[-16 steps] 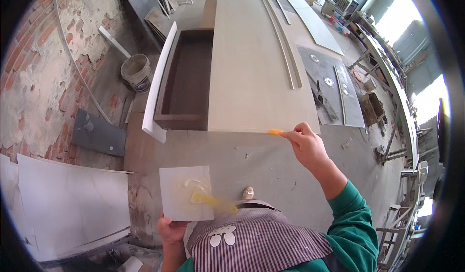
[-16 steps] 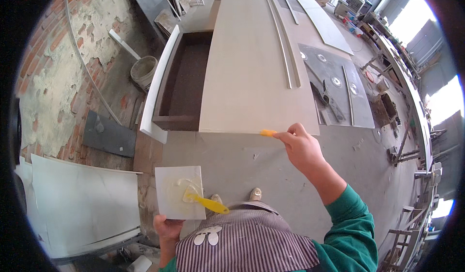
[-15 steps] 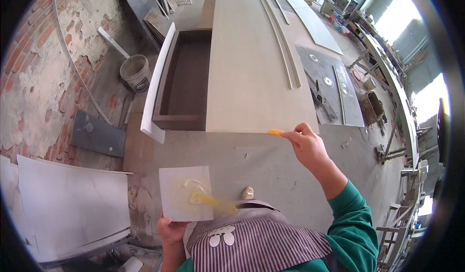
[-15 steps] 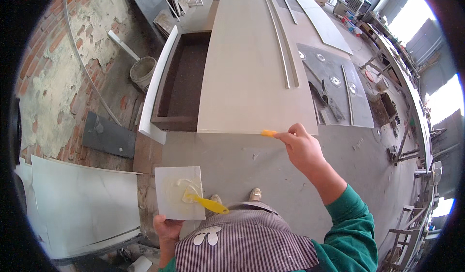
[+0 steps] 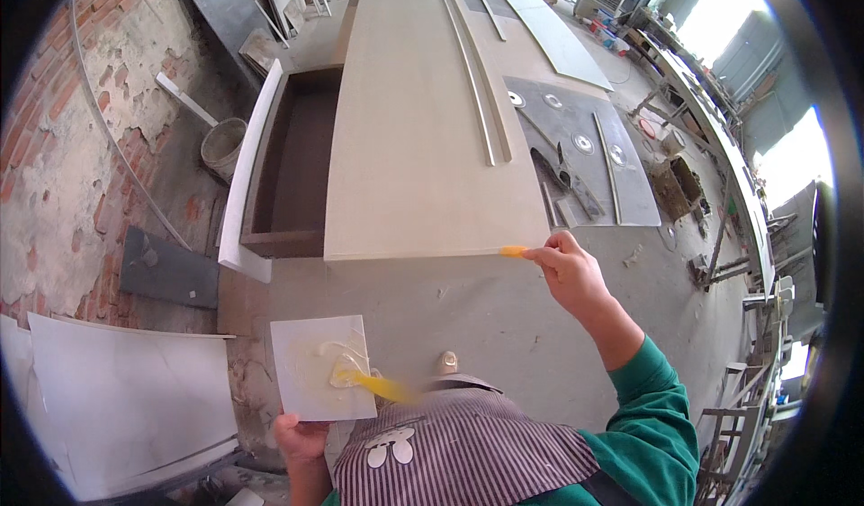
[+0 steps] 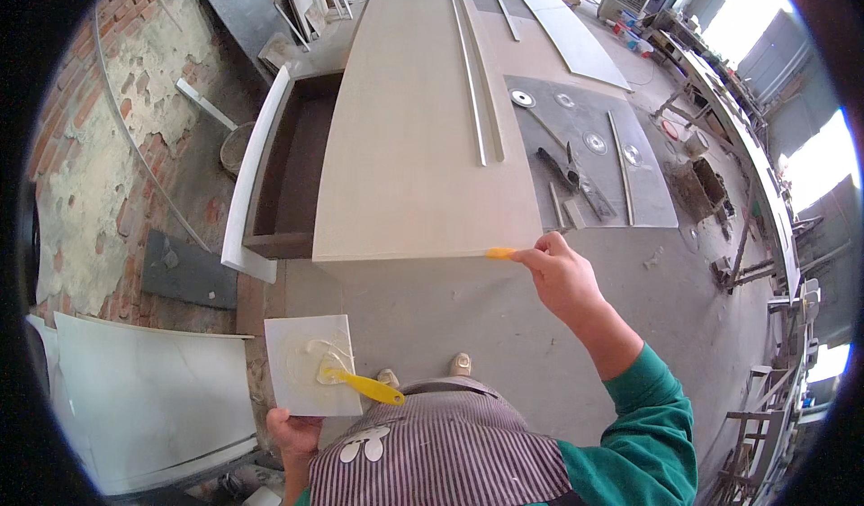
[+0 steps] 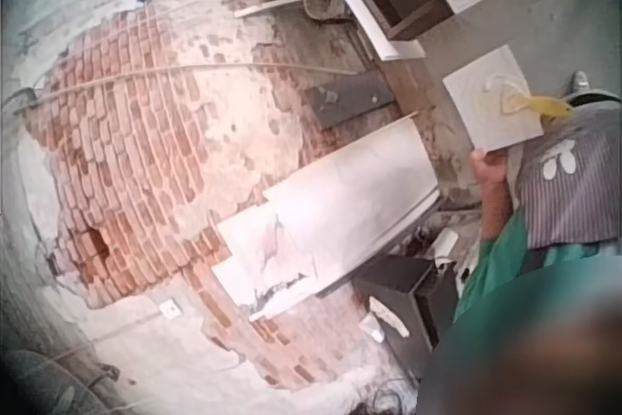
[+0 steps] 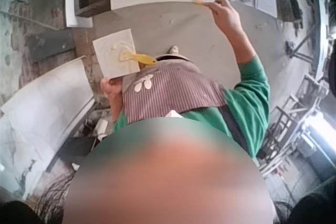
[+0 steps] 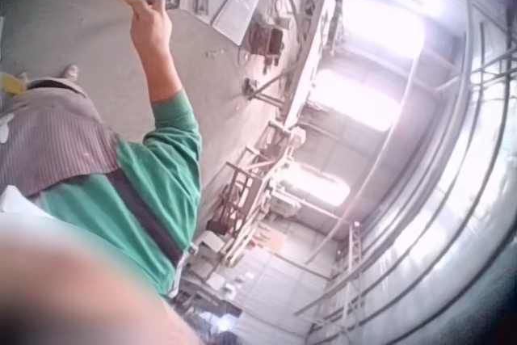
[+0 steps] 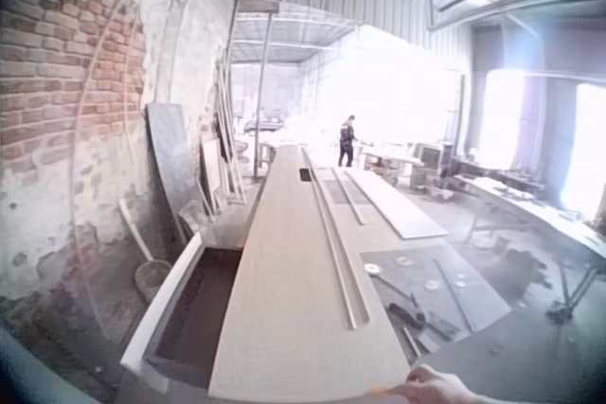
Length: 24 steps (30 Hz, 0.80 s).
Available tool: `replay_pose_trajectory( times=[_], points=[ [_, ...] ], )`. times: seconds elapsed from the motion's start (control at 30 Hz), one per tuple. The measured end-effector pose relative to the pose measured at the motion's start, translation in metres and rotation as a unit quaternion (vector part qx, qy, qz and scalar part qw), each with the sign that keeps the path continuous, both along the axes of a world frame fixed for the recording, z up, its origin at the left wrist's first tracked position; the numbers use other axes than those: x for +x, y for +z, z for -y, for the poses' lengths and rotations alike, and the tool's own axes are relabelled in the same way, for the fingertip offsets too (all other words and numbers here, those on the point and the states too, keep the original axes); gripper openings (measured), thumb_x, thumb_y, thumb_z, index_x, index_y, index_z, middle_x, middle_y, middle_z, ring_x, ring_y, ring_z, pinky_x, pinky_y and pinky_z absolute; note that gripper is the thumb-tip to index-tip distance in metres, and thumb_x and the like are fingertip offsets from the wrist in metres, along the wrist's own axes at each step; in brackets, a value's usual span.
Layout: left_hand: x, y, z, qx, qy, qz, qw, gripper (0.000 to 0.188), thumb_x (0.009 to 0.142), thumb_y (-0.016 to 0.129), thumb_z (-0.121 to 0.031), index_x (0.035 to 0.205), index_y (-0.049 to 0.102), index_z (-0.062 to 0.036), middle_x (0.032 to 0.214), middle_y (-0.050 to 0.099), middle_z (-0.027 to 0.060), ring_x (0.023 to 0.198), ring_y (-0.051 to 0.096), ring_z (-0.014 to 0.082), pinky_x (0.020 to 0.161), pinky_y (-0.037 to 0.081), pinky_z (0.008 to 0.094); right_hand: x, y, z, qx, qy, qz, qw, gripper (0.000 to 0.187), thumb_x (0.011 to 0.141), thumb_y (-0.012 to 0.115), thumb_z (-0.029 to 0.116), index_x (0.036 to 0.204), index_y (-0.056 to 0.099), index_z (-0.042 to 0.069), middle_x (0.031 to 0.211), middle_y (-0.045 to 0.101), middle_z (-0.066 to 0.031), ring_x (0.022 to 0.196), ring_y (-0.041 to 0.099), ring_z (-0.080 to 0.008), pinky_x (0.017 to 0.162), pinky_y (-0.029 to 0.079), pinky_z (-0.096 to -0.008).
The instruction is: The person scoops a white paste from a container using a yellow plastic spatula and spreads it onto a small white square tile. They then walk across the workshop and continue spreading the paste on the tile while standing near a large cabinet.
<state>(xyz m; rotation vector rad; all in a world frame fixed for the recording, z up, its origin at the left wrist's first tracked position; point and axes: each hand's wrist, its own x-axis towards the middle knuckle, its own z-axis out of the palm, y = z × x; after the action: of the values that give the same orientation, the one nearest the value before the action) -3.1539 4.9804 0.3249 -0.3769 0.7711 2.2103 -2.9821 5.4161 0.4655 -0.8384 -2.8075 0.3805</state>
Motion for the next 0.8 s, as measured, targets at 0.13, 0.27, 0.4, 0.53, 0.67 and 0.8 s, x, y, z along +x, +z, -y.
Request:
replay_pose_trajectory(
  times=[0.13,0.27,0.4,0.53,0.67,0.8],
  points=[
    [0.008,0.005,-0.005,0.008,0.006,0.002,1.000,0.081,0.066,0.058,-0.022,0.142,0.040,0.0007,0.131,0.055,0.0202,0.113,0.061,0.0381,0.089,0.056,0.0533,0.013,-0.001,-0.012,0.000,-0.001,0.005,1.000,0.024,0.090,0.061,0.004,0.105,0.074,0.018,0.097,0.056,-0.0066,0.081,0.063,-0.0239,0.071,0.053,-0.0334],
    [0.015,0.012,-0.010,-0.007,0.010,-0.015,1.000,0.083,0.067,0.059,-0.023,0.144,0.038,-0.0005,0.134,0.054,0.0196,0.117,0.059,0.0375,0.092,0.055,0.0533,0.023,0.000,-0.023,-0.012,-0.006,0.013,1.000,0.023,0.091,0.062,0.005,0.105,0.075,0.018,0.096,0.056,-0.0061,0.082,0.062,-0.0220,0.070,0.052,-0.0321],
    [0.022,0.018,-0.018,0.003,0.030,-0.011,0.999,0.085,0.066,0.059,-0.023,0.146,0.036,-0.0013,0.138,0.051,0.0195,0.120,0.057,0.0382,0.093,0.054,0.0535,0.032,-0.002,-0.032,-0.016,-0.004,0.004,1.000,0.021,0.092,0.062,0.005,0.103,0.075,0.017,0.095,0.056,-0.0059,0.081,0.062,-0.0215,0.070,0.052,-0.0318],
    [0.031,0.022,-0.026,0.025,0.036,-0.015,0.999,0.087,0.065,0.059,-0.022,0.146,0.035,-0.0014,0.140,0.049,0.0195,0.120,0.057,0.0384,0.094,0.054,0.0534,0.041,-0.003,-0.042,-0.010,0.002,0.002,1.000,0.021,0.092,0.062,0.005,0.102,0.076,0.017,0.096,0.056,-0.0059,0.081,0.062,-0.0214,0.070,0.052,-0.0318],
    [0.044,0.022,-0.033,0.039,0.060,-0.006,0.997,0.087,0.065,0.060,-0.021,0.146,0.035,-0.0009,0.140,0.049,0.0199,0.121,0.057,0.0385,0.095,0.053,0.0538,0.049,-0.002,-0.052,-0.019,0.010,-0.008,1.000,0.020,0.093,0.062,0.006,0.103,0.075,0.016,0.097,0.057,-0.0060,0.081,0.062,-0.0214,0.068,0.051,-0.0313],
    [0.054,0.021,-0.036,0.045,0.061,-0.017,0.997,0.088,0.065,0.060,-0.021,0.147,0.034,-0.0004,0.140,0.049,0.0205,0.122,0.055,0.0386,0.096,0.053,0.0542,0.053,-0.002,-0.058,-0.035,0.013,-0.006,0.999,0.019,0.094,0.062,0.006,0.104,0.075,0.015,0.096,0.057,-0.0066,0.081,0.062,-0.0216,0.068,0.051,-0.0304]
  ],
)
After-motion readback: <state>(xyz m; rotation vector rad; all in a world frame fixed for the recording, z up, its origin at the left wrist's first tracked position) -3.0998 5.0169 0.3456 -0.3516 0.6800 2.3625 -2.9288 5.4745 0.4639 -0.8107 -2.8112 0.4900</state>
